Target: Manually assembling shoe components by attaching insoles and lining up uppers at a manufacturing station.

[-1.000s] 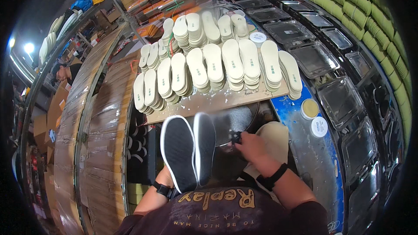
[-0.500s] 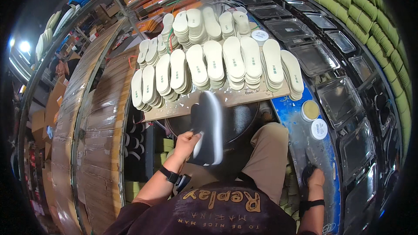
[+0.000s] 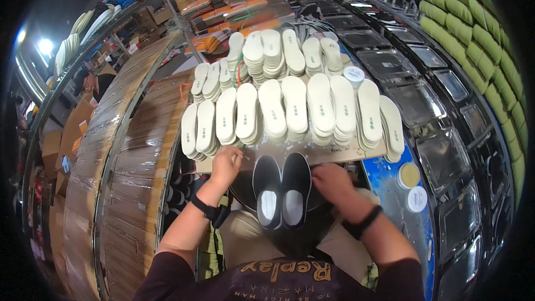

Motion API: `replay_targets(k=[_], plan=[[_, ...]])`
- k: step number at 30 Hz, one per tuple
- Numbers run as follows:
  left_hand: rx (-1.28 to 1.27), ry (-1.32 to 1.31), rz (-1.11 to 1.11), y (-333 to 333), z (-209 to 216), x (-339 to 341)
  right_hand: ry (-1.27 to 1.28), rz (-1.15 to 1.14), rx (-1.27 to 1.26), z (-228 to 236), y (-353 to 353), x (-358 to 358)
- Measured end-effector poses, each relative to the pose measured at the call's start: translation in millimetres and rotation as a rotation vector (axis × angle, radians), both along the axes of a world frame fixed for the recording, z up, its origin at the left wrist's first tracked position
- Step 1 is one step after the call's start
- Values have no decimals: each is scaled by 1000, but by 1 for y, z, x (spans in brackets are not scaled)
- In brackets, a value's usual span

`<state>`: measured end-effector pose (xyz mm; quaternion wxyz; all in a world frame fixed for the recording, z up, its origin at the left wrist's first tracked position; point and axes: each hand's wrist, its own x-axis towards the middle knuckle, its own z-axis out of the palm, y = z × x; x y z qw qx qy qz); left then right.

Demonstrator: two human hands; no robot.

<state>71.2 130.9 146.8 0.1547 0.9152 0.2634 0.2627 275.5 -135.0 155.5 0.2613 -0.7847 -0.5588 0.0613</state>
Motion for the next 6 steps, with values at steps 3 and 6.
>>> replay_targets(k=[3, 6], plan=[[86, -11, 54, 48, 13, 11, -155, 273, 234, 0, 108, -20], [105, 109, 115, 78, 23, 26, -261, 250, 307, -16, 203, -26]])
